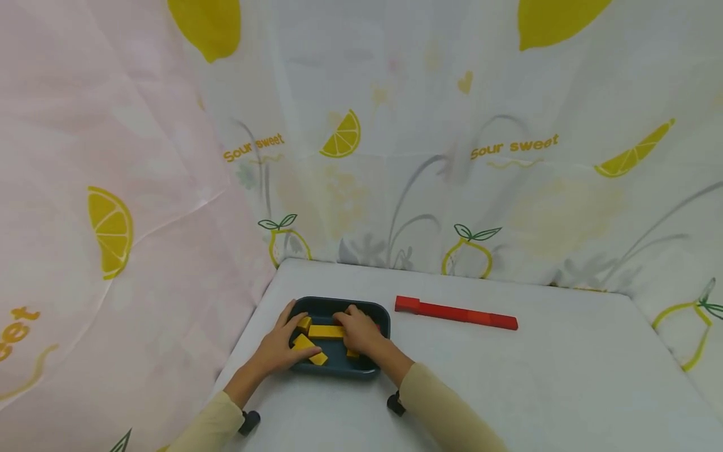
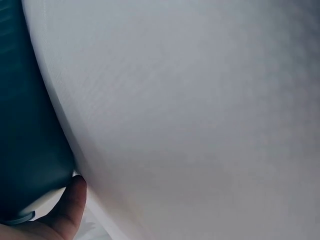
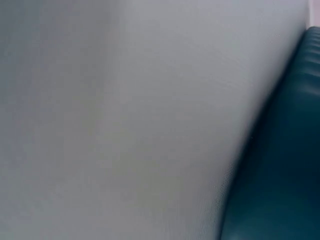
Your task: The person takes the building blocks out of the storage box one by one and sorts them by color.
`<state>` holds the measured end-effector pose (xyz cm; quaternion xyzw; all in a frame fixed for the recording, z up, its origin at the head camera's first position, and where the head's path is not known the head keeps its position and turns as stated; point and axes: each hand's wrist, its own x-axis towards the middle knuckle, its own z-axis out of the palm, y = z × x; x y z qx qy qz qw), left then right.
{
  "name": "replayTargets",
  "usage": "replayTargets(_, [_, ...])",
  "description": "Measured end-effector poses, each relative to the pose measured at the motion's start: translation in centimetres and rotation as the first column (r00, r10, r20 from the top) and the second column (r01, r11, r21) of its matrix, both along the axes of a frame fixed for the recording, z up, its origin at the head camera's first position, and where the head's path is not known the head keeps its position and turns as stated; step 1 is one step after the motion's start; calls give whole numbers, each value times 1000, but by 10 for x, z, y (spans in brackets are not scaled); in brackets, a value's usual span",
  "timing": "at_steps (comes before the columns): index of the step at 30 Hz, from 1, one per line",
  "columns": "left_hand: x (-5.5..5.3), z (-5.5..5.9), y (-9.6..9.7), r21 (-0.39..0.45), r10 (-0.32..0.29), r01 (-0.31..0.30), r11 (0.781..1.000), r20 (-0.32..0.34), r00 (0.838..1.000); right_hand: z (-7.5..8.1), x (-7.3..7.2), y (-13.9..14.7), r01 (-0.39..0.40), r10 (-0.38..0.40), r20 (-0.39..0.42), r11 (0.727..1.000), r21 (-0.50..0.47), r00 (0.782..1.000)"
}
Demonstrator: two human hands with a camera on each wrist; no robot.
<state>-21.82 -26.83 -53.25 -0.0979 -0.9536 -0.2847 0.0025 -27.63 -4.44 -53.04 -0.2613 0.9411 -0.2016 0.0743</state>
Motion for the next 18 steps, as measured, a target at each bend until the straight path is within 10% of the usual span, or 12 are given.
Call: replayTargets(18, [-1,1,2,-16,-1,1,1000,-7,1000,1,-3,2,10,10,119,986,-164,993])
